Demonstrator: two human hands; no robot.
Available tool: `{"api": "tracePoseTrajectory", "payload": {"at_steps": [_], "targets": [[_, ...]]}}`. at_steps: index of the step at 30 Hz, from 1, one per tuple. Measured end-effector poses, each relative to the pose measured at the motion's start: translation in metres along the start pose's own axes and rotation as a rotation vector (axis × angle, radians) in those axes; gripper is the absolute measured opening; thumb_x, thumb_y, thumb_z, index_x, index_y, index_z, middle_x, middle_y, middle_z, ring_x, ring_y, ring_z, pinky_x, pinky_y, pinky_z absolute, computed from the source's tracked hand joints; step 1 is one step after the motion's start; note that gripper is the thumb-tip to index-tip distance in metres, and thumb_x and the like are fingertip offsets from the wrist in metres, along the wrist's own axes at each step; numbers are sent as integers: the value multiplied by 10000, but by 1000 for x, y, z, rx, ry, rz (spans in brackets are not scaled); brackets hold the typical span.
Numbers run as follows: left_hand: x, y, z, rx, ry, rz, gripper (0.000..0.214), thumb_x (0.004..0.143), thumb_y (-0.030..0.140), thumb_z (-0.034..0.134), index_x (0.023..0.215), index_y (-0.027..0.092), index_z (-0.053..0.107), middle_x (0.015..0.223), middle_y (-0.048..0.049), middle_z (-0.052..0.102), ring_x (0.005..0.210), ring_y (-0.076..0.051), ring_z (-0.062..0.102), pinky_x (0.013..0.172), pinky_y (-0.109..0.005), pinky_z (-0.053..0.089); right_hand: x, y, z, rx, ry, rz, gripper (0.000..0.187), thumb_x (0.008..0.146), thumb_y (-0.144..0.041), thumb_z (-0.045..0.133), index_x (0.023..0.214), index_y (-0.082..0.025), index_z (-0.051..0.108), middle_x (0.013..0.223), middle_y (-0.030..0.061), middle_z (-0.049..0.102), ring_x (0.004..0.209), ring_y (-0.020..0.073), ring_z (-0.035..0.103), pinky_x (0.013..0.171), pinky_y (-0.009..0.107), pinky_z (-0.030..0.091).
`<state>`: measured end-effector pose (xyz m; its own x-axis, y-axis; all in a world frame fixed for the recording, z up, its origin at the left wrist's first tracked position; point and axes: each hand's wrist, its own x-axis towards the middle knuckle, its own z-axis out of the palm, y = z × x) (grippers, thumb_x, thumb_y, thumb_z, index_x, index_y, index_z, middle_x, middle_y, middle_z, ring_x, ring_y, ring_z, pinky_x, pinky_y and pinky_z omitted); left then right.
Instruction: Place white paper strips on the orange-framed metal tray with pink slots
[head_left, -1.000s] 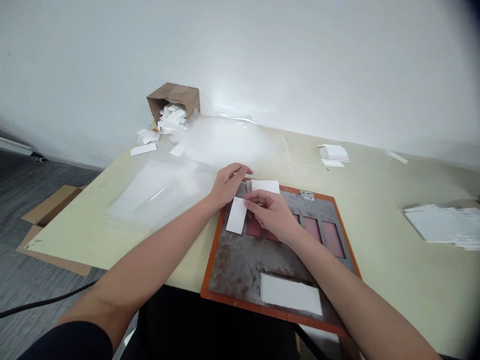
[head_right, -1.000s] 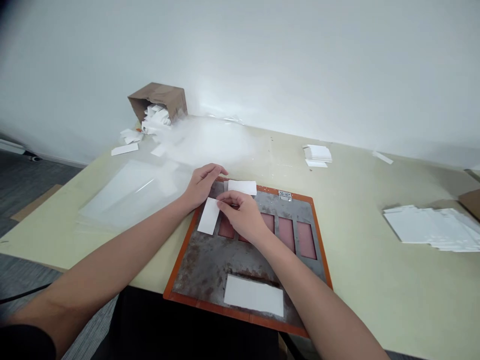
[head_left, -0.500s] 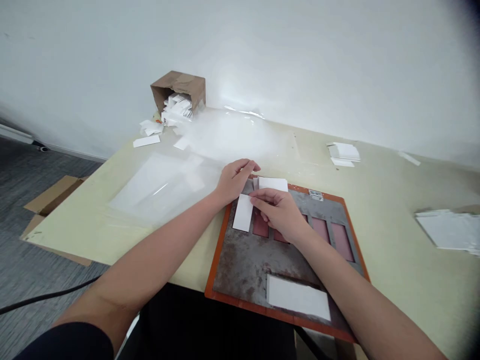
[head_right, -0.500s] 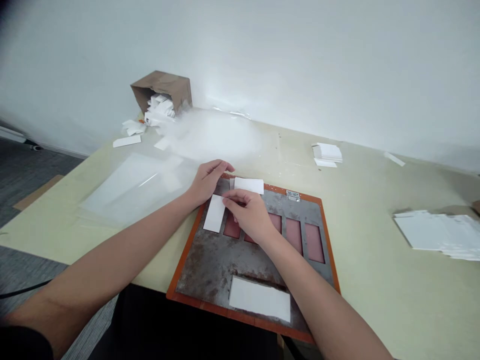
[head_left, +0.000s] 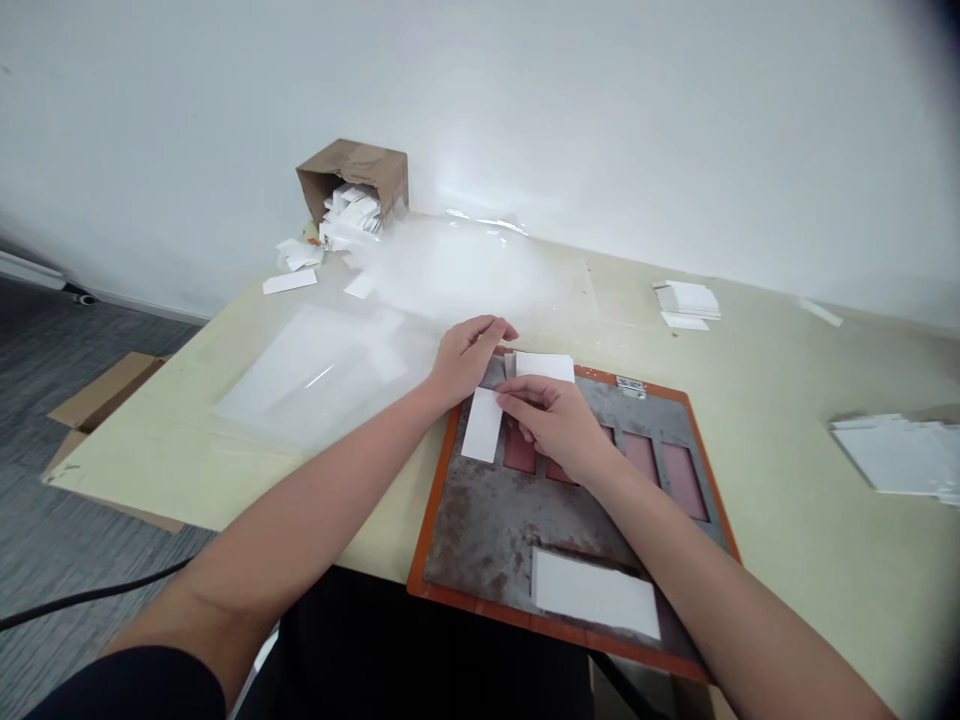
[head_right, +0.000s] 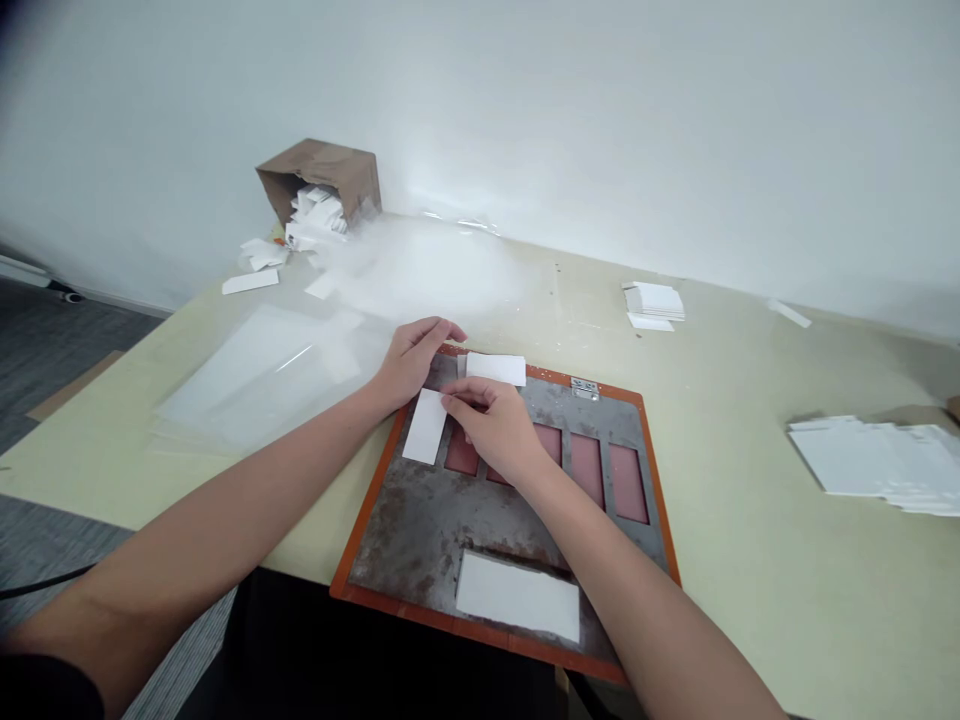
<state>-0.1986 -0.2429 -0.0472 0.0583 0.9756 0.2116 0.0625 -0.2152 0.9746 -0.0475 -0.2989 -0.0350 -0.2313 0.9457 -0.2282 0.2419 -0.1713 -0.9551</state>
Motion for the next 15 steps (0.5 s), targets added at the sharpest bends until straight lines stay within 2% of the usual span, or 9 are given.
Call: {"api": "tracePoseTrajectory", "payload": {"at_steps": [7,15], "targets": [[0,-1,0,10,-4,-8,312,940,362,471,801,161,665,915,-45,721,797,-134,686,772,-247,552,-1,0,1,-32,5,7,270,764,-385,677,935,-178,708,783,30,664,479,75,417,401,220,292],[0,-1,0,21,-1,-10,316,935,369,475,798,161,668,911,-40,722,799,-132,683,767,-243,550,-3,-2,1,-144,21,-57,235,806,-374,634,920,-186,717,798,33,677,485,91,456,456,253,370]]}}
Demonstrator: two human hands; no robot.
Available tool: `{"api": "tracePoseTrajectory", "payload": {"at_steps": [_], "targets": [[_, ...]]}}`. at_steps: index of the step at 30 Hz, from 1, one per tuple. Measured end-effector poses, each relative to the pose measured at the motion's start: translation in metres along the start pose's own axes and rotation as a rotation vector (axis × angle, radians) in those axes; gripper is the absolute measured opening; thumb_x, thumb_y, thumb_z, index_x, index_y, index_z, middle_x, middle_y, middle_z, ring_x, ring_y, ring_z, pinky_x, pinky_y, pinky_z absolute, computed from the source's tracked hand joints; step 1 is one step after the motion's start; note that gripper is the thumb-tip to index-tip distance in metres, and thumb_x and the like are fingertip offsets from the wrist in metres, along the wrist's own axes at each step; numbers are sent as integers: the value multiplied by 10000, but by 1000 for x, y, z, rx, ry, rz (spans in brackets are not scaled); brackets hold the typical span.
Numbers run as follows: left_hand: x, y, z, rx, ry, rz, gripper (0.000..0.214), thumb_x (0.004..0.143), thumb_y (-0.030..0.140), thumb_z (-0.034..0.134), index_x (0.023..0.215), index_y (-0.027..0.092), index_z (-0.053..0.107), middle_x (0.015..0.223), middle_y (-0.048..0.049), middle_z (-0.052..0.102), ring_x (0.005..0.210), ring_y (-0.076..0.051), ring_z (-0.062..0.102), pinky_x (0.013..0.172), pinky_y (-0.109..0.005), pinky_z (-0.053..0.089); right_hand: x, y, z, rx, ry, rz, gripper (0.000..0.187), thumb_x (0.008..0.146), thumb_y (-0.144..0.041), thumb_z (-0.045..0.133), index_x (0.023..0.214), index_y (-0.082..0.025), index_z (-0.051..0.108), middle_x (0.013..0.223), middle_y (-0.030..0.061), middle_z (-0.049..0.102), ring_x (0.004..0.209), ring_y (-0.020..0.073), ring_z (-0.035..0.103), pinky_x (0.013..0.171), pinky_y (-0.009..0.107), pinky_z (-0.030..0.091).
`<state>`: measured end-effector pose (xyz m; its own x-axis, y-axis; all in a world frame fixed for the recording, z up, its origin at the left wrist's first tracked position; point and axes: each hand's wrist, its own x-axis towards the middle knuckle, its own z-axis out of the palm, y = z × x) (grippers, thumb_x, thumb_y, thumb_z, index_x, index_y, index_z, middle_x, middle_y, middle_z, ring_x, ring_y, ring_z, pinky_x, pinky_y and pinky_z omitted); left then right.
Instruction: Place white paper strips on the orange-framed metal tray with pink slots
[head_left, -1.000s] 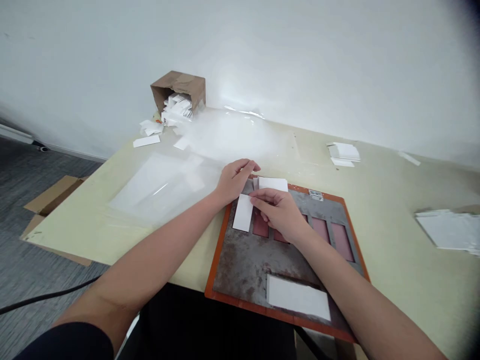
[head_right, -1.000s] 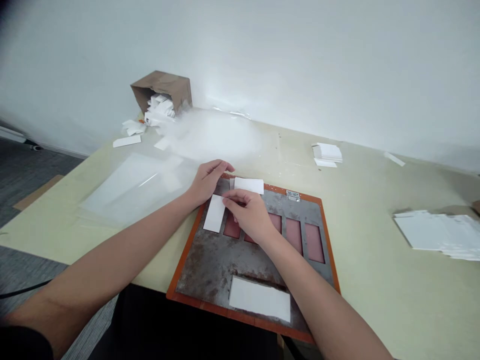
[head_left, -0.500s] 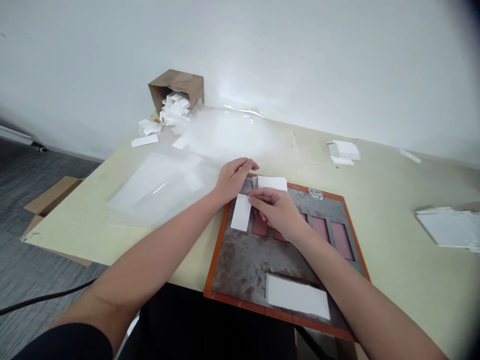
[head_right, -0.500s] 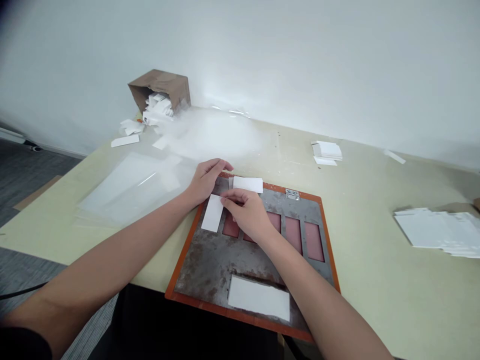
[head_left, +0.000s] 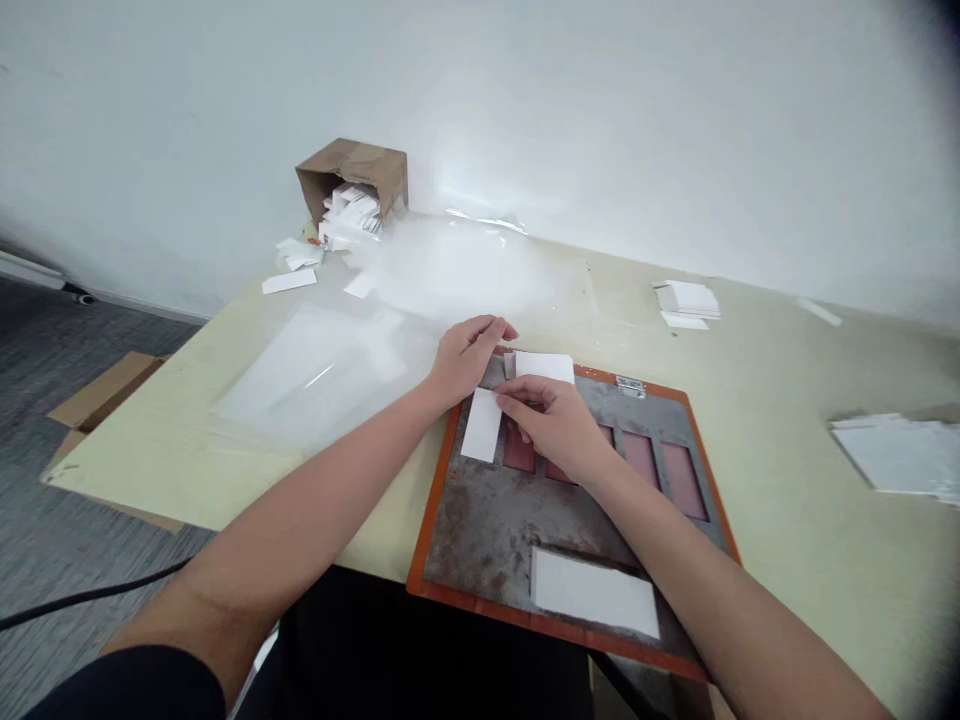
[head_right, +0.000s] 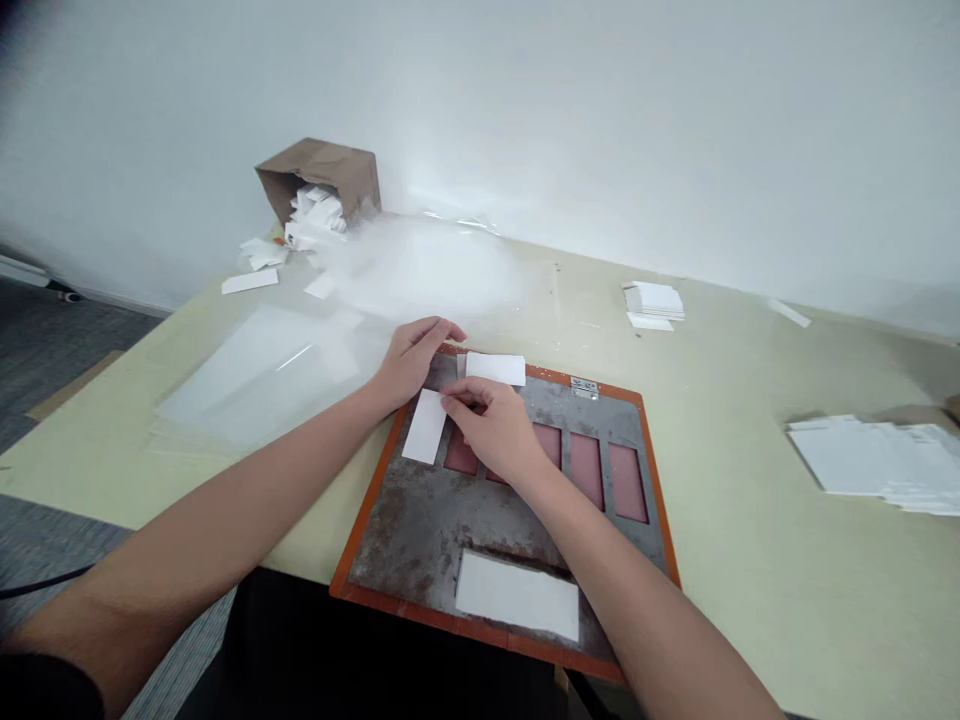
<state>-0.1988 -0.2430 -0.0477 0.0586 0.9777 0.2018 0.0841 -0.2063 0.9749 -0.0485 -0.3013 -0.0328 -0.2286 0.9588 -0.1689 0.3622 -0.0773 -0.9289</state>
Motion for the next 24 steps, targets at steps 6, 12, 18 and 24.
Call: {"api": "tracePoseTrajectory", "payload": {"at_steps": [6,12,18,24], "targets": [[0,0,1,-10,1,9,320,934,368,470,782,161,662,903,-43,717,806,-132,676,788,-250,558,-1,2,1,-124,57,-61,213,807,-372,630,906,-219,740,881,28,691,605,122,536,594,292,440],[-1,1,1,-61,-5,-5,309,930,371,484,784,159,655,889,-41,706,786,-126,677,781,-244,564,-1,3,3,-162,83,-59,211,795,-335,637,930,-212,744,873,29,695,679,149,593,695,324,479],[-2,1,1,-78,-12,-7,301,931,353,480,789,155,654,889,-39,698,789,-124,679,798,-248,562,-2,1,2,-178,83,-68,263,795,-349,648,998,-200,725,866,30,681,630,140,559,678,329,473],[-2,0,0,-16,-4,-1,314,939,381,472,798,172,659,895,-33,713,802,-143,698,816,-270,554,-3,-1,2,-198,44,-61,206,779,-333,653,918,-198,723,850,33,666,663,150,573,691,328,465]]}}
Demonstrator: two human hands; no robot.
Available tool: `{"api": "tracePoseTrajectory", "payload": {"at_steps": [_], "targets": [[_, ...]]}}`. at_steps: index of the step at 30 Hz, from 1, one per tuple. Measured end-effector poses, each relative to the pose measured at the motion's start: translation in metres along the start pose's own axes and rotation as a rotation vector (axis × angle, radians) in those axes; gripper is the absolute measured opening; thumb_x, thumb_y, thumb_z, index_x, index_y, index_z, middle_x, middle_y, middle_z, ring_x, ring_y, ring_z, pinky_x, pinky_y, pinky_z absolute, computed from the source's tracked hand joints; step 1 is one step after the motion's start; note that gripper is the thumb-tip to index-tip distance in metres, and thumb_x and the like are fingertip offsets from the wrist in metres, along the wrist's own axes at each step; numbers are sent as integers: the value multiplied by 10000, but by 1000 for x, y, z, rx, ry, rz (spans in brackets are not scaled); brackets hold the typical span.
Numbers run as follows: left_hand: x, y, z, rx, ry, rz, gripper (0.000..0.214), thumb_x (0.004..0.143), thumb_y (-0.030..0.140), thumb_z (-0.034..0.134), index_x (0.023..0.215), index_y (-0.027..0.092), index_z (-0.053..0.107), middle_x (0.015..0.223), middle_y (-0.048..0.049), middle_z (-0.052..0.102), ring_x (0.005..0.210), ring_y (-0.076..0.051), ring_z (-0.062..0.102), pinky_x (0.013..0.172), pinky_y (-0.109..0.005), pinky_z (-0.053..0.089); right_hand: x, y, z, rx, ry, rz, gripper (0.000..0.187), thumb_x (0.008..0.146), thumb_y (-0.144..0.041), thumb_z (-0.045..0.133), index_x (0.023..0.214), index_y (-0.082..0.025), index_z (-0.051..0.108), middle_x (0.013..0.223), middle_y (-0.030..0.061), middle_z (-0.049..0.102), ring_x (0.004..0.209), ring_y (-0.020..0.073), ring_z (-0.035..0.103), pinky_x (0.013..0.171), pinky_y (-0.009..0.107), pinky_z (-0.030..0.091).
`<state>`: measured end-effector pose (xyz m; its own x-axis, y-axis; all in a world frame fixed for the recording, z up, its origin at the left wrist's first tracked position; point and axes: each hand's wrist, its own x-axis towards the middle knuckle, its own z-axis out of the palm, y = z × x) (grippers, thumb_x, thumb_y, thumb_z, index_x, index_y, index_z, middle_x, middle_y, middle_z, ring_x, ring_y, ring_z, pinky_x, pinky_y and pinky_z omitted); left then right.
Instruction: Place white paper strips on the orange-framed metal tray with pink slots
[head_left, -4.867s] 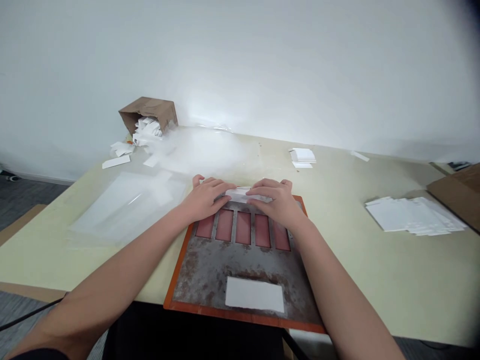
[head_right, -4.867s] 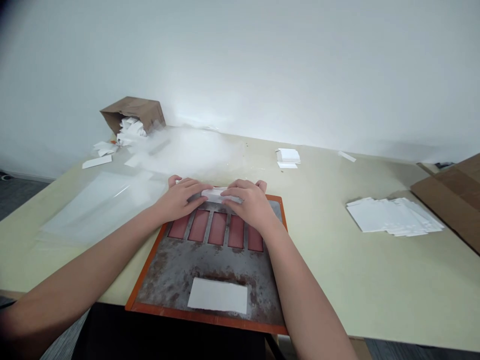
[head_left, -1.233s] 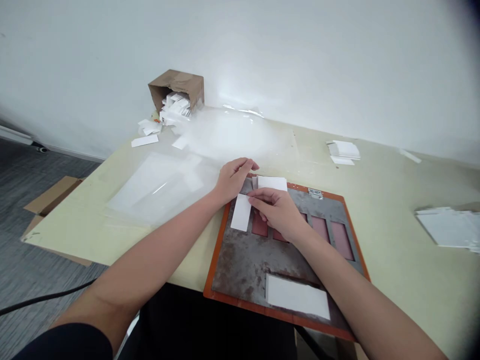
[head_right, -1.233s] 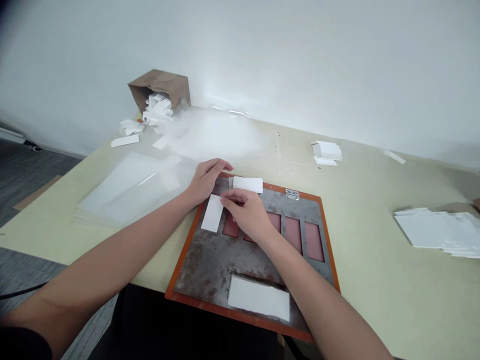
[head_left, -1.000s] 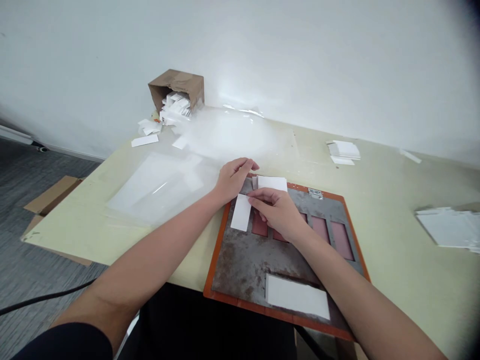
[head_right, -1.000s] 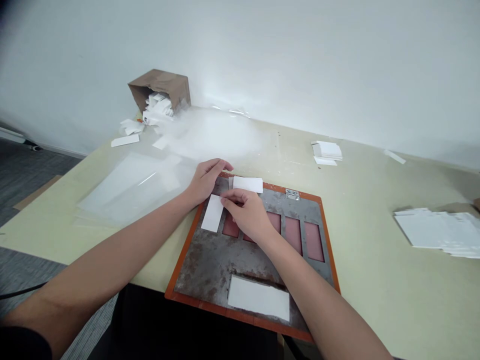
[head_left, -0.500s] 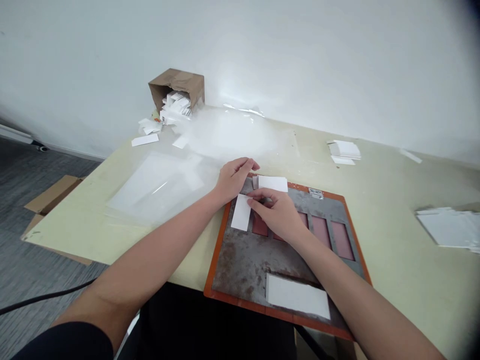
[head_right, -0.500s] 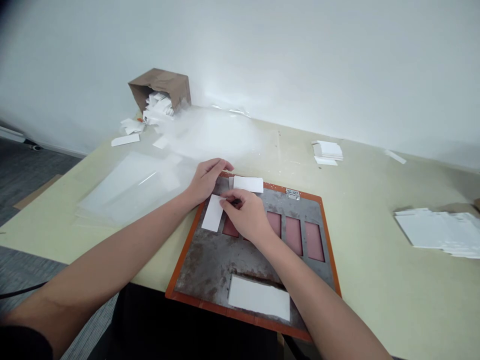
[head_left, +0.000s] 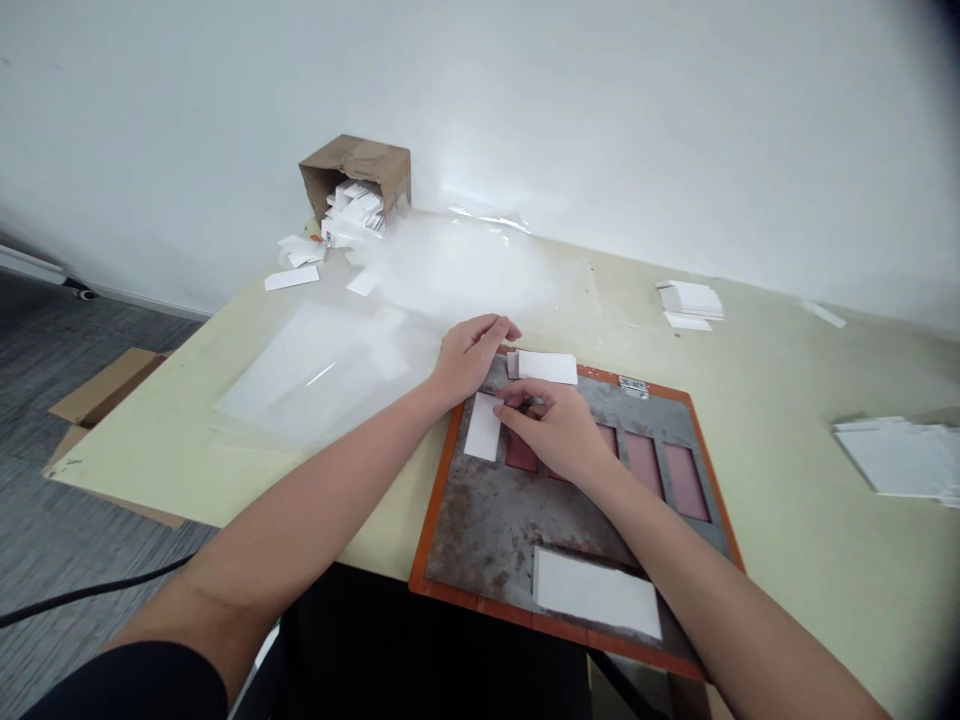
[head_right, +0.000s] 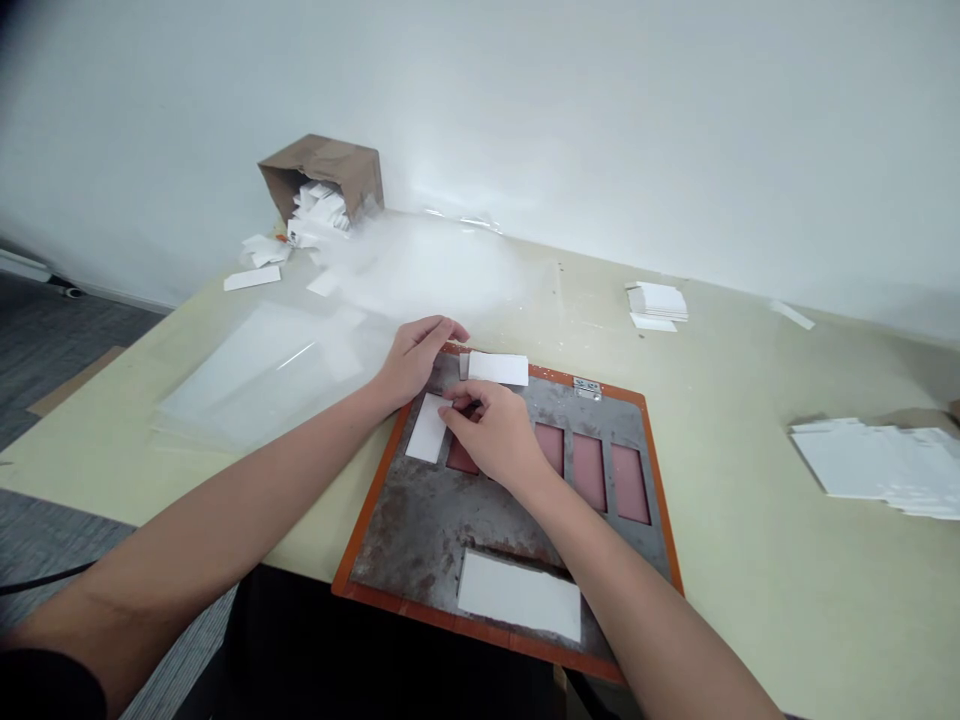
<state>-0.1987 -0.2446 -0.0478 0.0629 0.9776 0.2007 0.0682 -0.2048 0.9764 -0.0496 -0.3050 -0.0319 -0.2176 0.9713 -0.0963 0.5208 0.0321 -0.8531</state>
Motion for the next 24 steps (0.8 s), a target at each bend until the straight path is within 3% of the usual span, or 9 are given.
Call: {"api": "tracePoseTrajectory", "payload": {"at_steps": [5,9,12,17,24], "targets": [[1,-3,-1,48,-11,10,287,916,384,502,811,180,674,914,-32,725,825,-159,708,838,-287,539,-4,-7,-9,-64,24,-40,224,772,-348,656,925,-202,730,809,16,641,574,123,519,626,305,429],[1,-6,-1,170,1,34,151,815,321,628,853,195,701,935,-28,731,833,-173,690,890,-329,525,-1,-3,-36,-229,252,-100,259,782,-408,653,904,-194,733,737,10,610,515,116,449,613,312,403],[1,-6,0,215,-12,47,143,760,276,679,874,195,706,999,-39,727,840,-169,686,906,-342,520,6,11,-57,-349,407,-93,295,764,-424,663,925,-185,729,758,30,629,625,167,536,689,335,421],[1,-5,-1,293,-63,90,228,683,303,773,885,209,727,1094,-60,703,930,-199,672,906,-357,522,14,30,-68,-405,367,-11,316,741,-433,665,923,-183,732,841,57,685,796,230,616,748,355,435],[0,2,-3,394,-116,104,266,622,338,829,856,234,758,1117,-57,693,940,-219,654,897,-373,508,14,31,-65,-412,314,-6,287,759,-417,646,927,-197,720,868,47,700,798,229,630,735,358,437]]}}
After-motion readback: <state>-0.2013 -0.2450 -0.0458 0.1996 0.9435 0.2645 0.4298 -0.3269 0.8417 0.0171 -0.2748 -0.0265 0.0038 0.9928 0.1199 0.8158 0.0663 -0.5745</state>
